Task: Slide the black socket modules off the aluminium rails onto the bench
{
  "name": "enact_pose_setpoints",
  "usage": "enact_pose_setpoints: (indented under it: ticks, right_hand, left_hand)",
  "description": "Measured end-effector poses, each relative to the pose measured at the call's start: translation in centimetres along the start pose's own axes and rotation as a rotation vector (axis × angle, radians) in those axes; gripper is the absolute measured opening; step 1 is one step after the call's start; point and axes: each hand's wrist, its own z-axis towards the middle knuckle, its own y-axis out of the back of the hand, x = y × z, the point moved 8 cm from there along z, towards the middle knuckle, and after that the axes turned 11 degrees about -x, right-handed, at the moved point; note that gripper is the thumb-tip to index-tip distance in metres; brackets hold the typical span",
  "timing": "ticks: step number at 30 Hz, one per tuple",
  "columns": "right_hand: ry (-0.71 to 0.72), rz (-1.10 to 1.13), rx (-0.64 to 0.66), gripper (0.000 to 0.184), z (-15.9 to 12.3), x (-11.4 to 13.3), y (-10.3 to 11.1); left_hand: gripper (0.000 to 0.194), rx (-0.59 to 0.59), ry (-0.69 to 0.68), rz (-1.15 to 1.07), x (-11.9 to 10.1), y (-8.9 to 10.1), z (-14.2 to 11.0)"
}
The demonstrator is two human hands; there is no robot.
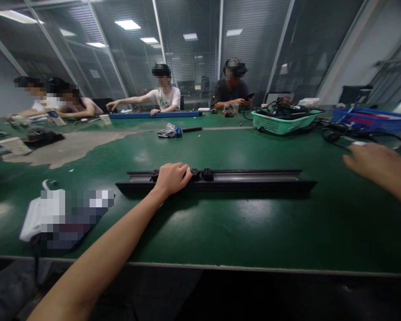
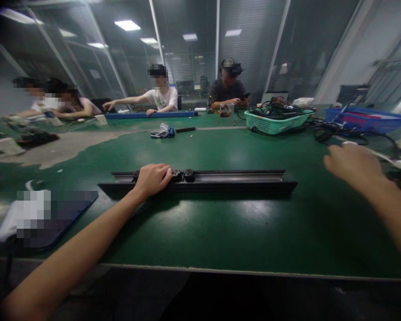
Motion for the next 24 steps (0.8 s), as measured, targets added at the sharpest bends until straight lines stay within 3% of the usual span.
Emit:
enact_pose_setpoints:
  ticks: [1, 3, 5, 7, 9, 11, 13, 17, 24]
  right_hand:
    - [0.092, 0.057, 0.017, 0.012, -0.1, 4.5, 0.8]
    - [0.285, 0.335, 0.067, 0.024, -1.2, 14.3, 2.6]
    - [0.392, 0.571, 0.175, 0.032, -3.0, 23.0, 3.8]
    - [0.503, 0.707, 0.260, 0.036, -5.0, 30.2, 4.3]
    - [0.590, 0.768, 0.283, 0.038, -6.5, 35.2, 4.2]
    - [0.625, 0.769, 0.288, 0.036, -7.3, 38.0, 3.3]
    - [0.611, 0.779, 0.296, 0.030, -7.5, 39.2, 2.1]
    - [0.487, 0.878, 0.306, 0.026, -7.1, 39.3, 0.2]
    - [0.380, 0.999, 0.283, 0.025, -6.9, 39.0, -0.6]
  left_hand:
    - [0.052, 0.000, 0.001, 0.000, 0.0, 0.0, 0.0]
    - [0.051, 0.000, 0.003, -0.002, 0.0, 0.0, 0.0]
    - [0.051, -0.001, 0.002, -0.009, 0.0, 0.0, -0.1]
    - [0.051, -0.003, 0.002, -0.016, 0.1, 0.0, -0.1]
    - [0.051, -0.007, 0.002, -0.018, 0.1, 0.0, -0.1]
    - [0.051, -0.006, 0.001, -0.019, 0.0, 0.0, -0.1]
    - [0.051, 0.000, -0.002, -0.019, 0.0, 0.0, -0.1]
    - [0.052, 0.002, -0.001, -0.019, -0.1, -0.1, 0.0]
    - [0.052, -0.011, 0.009, -0.029, 0.0, -0.2, -0.1]
